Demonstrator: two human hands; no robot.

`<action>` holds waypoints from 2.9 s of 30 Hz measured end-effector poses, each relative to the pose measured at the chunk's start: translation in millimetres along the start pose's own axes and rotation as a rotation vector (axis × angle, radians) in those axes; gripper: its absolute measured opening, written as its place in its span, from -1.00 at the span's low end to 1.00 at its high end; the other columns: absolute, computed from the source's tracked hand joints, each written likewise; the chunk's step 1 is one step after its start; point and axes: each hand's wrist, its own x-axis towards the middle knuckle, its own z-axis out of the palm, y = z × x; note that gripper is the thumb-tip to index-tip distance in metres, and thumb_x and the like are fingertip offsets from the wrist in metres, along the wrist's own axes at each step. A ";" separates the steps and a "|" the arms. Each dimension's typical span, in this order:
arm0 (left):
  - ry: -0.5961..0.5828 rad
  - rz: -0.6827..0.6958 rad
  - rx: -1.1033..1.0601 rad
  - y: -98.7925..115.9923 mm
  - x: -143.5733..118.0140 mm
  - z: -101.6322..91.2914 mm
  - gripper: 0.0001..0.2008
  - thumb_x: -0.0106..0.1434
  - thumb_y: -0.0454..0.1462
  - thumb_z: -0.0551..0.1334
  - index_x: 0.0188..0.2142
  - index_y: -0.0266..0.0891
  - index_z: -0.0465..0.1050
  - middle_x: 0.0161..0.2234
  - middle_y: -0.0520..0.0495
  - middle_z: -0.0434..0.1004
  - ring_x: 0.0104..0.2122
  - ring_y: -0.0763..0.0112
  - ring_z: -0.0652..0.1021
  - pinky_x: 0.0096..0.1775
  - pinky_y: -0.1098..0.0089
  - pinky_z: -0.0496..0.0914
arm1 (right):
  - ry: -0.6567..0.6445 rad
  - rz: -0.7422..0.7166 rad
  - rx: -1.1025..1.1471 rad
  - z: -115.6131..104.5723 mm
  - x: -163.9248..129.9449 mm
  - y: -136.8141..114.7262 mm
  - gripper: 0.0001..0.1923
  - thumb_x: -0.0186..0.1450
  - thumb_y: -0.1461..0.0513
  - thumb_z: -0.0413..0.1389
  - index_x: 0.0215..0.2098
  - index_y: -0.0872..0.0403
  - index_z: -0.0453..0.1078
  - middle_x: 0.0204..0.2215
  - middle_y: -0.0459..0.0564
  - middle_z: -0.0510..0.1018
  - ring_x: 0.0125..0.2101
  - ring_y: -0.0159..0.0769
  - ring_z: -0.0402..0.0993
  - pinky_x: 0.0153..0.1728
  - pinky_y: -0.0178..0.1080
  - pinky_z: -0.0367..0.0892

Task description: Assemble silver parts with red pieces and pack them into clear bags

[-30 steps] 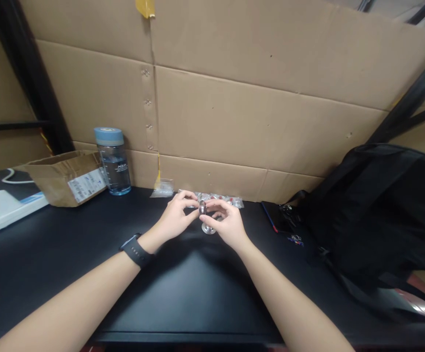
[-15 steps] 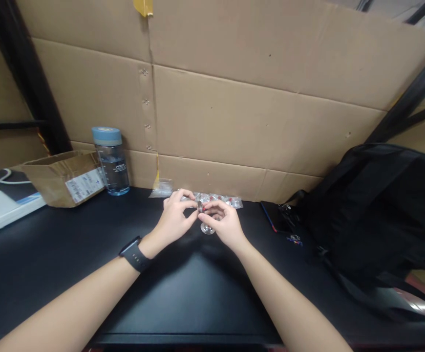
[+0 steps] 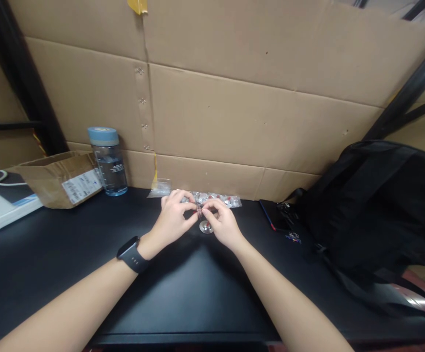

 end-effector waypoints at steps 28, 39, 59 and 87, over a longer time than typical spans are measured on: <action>-0.334 -0.021 -0.040 -42.5 -0.4 13.5 -0.83 0.38 -0.16 0.20 -0.25 -0.05 0.57 -0.28 0.03 0.68 -0.25 0.26 0.59 -0.05 0.23 0.16 | -0.407 0.037 -0.565 -26.5 1.9 33.2 -0.92 0.26 0.28 0.23 -0.31 -0.05 0.56 -0.32 -0.08 0.60 -0.31 -0.26 0.49 -0.30 -0.28 0.25; -0.289 -0.141 -0.467 -31.2 -1.6 22.1 -0.81 0.39 -0.14 0.19 -0.25 -0.16 0.50 -0.26 -0.02 0.66 -0.21 0.31 0.63 -0.07 0.34 0.40 | -0.164 -0.041 -0.183 -16.0 3.5 19.7 -0.84 0.45 0.20 0.00 -0.29 0.04 0.33 -0.33 -0.03 0.54 -0.31 -0.27 0.49 -0.17 -0.22 0.38; -0.226 -0.233 -0.801 -31.4 0.8 31.0 -0.80 0.33 -0.14 0.26 -0.26 -0.25 0.48 -0.23 -0.09 0.63 -0.18 0.27 0.63 -0.05 0.29 0.46 | -0.204 0.165 0.350 -9.9 0.9 17.3 -0.40 0.09 0.17 0.40 0.08 -0.01 0.40 0.00 0.03 0.53 -0.30 -0.33 0.60 -0.20 -0.23 0.51; -0.047 -0.422 0.492 -134.9 -3.1 -15.5 -0.75 0.32 -0.18 0.12 -0.29 -0.18 0.57 -0.14 -0.23 0.63 -0.02 0.00 0.41 -0.05 0.09 0.16 | -0.095 0.221 0.205 -24.1 7.1 35.7 -0.45 0.06 0.13 0.37 -0.01 0.00 0.38 -0.06 0.00 0.48 -0.53 -0.49 0.43 -0.60 -0.41 0.29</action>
